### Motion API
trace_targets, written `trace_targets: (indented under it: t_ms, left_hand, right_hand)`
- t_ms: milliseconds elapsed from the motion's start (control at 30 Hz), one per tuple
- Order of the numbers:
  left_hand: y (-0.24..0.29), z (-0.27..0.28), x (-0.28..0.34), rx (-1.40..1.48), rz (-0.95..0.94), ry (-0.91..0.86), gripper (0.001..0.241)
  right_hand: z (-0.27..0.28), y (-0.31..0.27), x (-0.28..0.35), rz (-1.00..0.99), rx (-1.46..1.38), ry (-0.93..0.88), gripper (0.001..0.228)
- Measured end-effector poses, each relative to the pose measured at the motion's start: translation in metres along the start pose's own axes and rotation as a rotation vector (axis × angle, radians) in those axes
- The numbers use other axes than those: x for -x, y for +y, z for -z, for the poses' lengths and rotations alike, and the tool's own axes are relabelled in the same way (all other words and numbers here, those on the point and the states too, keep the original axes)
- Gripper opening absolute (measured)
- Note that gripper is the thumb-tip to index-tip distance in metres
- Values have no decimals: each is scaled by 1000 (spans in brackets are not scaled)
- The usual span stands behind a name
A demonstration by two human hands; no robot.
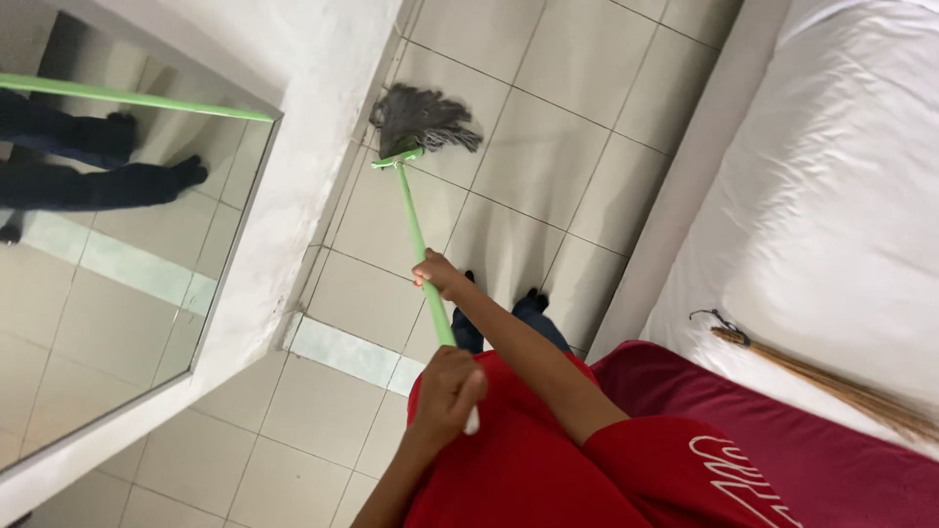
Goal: The person mops a tiled floor in a bedroom using a green-handled mop. They move the mop back and forth along the side of a bed with white and red bedding, cleaning the area between the bed and a wall with a mirror.
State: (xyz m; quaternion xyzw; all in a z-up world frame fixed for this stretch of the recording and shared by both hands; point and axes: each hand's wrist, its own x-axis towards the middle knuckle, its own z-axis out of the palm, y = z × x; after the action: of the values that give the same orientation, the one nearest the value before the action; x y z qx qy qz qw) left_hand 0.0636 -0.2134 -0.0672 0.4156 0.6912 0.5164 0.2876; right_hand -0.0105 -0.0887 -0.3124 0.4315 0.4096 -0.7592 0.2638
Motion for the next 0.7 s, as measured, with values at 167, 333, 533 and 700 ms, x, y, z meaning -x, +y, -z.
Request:
trace_targets:
  t_ms: [167, 333, 533, 700]
  left_hand:
    - [-13, -34, 4, 49, -56, -61, 38]
    - [12, -31, 4, 139, -65, -145, 36]
    - [63, -18, -15, 375, -102, -250, 42]
    - [75, -42, -27, 577, -163, -393, 43]
  right_hand:
    - [15, 22, -2, -121, 130, 248, 51]
    - [25, 25, 62, -109, -193, 277, 98]
    - [60, 61, 81, -87, -543, 413, 38]
    - [98, 73, 145, -140, -770, 541, 58]
